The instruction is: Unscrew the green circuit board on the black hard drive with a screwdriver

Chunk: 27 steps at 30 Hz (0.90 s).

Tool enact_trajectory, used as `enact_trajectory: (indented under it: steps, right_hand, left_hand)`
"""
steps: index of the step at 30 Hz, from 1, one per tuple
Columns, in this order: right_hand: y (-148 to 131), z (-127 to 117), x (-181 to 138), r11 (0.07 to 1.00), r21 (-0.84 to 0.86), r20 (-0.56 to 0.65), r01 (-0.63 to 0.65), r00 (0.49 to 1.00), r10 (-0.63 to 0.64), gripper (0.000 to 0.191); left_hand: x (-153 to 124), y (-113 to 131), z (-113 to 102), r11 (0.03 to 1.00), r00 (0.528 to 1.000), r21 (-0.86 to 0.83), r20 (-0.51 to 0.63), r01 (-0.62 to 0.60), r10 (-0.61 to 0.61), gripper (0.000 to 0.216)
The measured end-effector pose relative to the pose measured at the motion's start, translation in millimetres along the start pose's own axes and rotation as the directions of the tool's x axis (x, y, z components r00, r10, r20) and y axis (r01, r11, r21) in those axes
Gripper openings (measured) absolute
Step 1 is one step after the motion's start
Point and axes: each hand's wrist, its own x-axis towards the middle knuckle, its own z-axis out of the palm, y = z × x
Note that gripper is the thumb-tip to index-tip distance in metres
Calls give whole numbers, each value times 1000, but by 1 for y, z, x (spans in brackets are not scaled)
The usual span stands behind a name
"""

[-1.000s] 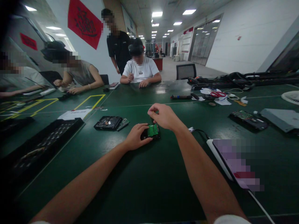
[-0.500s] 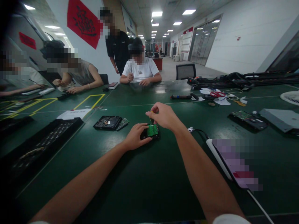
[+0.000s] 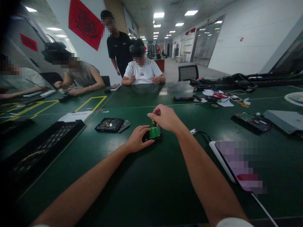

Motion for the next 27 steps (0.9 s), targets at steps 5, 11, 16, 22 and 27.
enact_trajectory:
  steps: [5,11,16,22,27]
  right_hand:
    - [2,2,1,998,64,45,6,999,-9,17]
    - [2,1,4,996,29,57,86,995,-87,27]
    - [2,0,3,998,11,30,62,998,-62,22]
    - [3,1,1,999,24,-16,-23,1000,23,25]
    - [-2,-1,1,1000,11,27,9,1000,-9,16]
  left_hand:
    - [0,1,-1,1000,1000,-1,0,3,-3,64]
    - [0,2,-2,1000,1000,1,0,2,-2,63]
    - [1,1,-1,1000,1000,3,2,2,-2,63]
    - [1,2,-3,1000,1000,-18,4,3,-3,62]
    - [1,1,-2,1000,1000,-18,3,7,-7,62]
